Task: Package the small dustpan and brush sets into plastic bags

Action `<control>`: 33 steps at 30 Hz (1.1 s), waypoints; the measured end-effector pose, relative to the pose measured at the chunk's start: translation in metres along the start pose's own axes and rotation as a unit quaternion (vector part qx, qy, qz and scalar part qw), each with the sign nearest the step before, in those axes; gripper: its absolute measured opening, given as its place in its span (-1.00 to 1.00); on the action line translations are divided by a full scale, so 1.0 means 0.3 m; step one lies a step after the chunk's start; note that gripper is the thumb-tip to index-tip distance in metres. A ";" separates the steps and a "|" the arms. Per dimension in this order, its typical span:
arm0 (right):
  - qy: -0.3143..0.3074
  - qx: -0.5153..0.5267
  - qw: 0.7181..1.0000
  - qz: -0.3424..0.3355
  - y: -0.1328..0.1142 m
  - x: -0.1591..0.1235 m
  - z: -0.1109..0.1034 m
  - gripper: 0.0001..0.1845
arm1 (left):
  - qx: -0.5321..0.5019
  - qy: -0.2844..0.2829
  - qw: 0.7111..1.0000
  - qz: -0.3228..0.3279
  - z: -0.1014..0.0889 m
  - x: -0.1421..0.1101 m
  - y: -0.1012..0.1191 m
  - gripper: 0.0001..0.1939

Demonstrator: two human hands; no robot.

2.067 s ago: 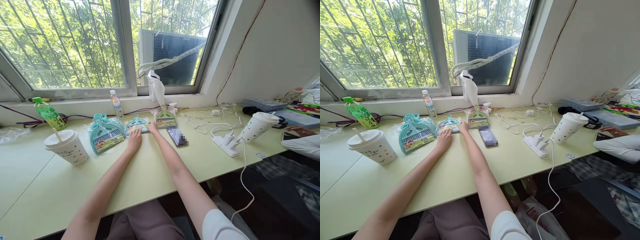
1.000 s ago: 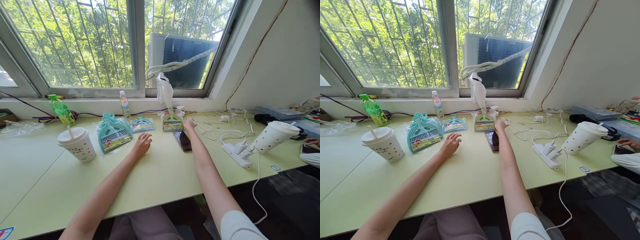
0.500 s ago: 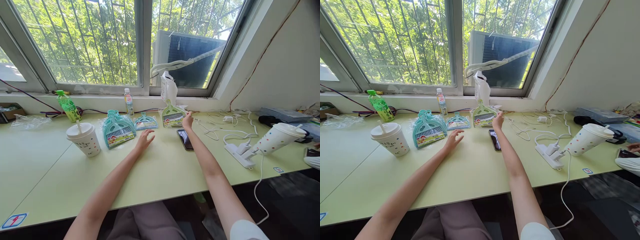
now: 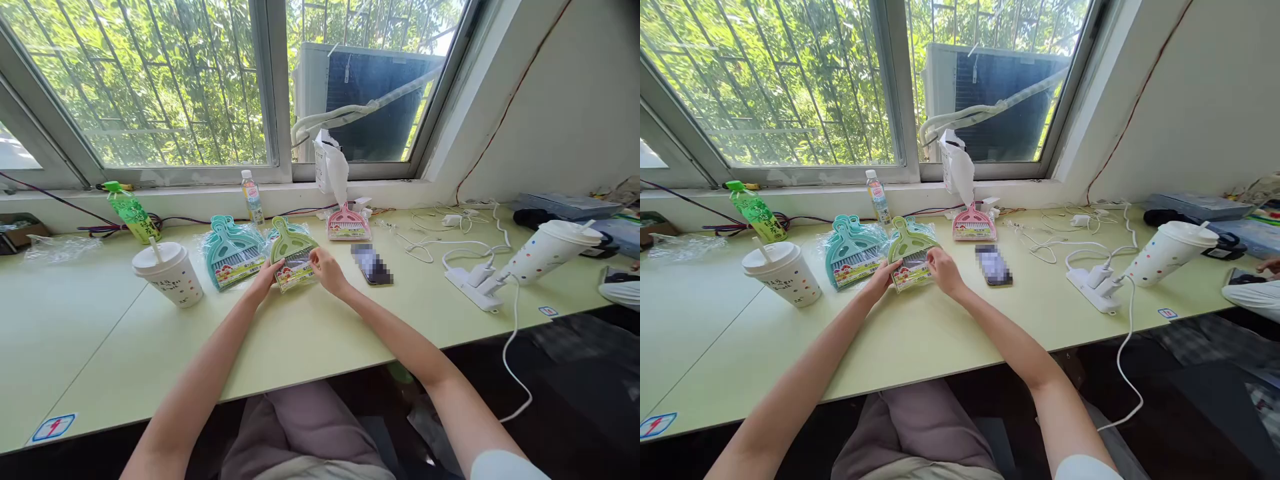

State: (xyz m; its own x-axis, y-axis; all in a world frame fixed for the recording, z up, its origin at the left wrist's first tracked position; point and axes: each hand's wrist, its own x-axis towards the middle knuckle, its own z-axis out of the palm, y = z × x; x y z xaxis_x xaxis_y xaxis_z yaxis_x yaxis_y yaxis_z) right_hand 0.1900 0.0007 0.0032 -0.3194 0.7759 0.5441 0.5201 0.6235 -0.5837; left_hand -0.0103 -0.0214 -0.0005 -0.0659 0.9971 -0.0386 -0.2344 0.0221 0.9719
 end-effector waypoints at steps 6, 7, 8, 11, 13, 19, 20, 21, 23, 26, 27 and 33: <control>-0.041 0.210 0.966 0.142 0.043 -0.005 0.043 -0.52 | -0.028 -0.019 0.997 0.065 0.028 -0.031 -0.004 -0.48; -0.035 0.249 0.952 0.177 0.057 -0.005 0.045 -0.52 | -0.043 -0.012 0.997 0.068 0.032 -0.030 -0.003 -0.48; -0.032 0.284 0.936 0.207 0.069 -0.004 0.045 -0.54 | -0.060 0.000 0.996 0.068 0.033 -0.028 -0.001 -0.47; -0.022 0.383 0.885 0.264 0.085 0.000 0.040 -0.66 | -0.111 0.040 0.992 0.054 0.024 -0.014 0.005 -0.48; -0.015 0.450 0.852 0.268 0.084 0.003 0.033 -0.70 | -0.116 0.046 0.992 0.032 0.012 -0.007 0.010 -0.50; 0.032 0.491 0.836 0.244 0.083 0.008 0.017 -0.58 | -0.023 -0.061 0.997 -0.034 -0.003 -0.019 -0.005 -0.51; 0.043 0.498 0.830 0.245 0.085 0.008 0.018 -0.55 | -0.006 -0.084 0.996 -0.036 0.000 -0.023 -0.012 -0.49; 0.051 0.507 0.824 0.247 0.087 0.008 0.020 -0.53 | 0.009 -0.103 0.994 -0.035 0.002 -0.026 -0.019 -0.47; 0.060 0.518 0.815 0.252 0.091 0.006 0.025 -0.50 | 0.029 -0.132 0.990 -0.025 0.007 -0.027 -0.031 -0.42; 0.064 0.517 0.811 0.266 0.092 0.002 0.032 -0.48 | 0.037 -0.148 0.988 -0.012 0.015 -0.021 -0.039 -0.35; 0.064 0.516 0.810 0.271 0.092 0.002 0.033 -0.47 | 0.041 -0.138 0.990 -0.012 0.018 -0.018 -0.039 -0.32; 0.067 0.500 0.810 0.297 0.087 0.007 0.018 -0.51 | 0.064 -0.001 0.997 -0.035 0.022 -0.002 -0.026 -0.38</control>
State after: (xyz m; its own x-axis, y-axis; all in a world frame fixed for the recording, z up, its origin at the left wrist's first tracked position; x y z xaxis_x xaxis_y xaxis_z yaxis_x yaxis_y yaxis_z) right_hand 0.1985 0.0190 -0.0140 -0.1233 0.9923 0.0088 -0.3737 -0.0382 -0.9267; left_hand -0.0019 -0.0216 -0.0065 -0.0521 0.9929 -0.1067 -0.1121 0.1004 0.9886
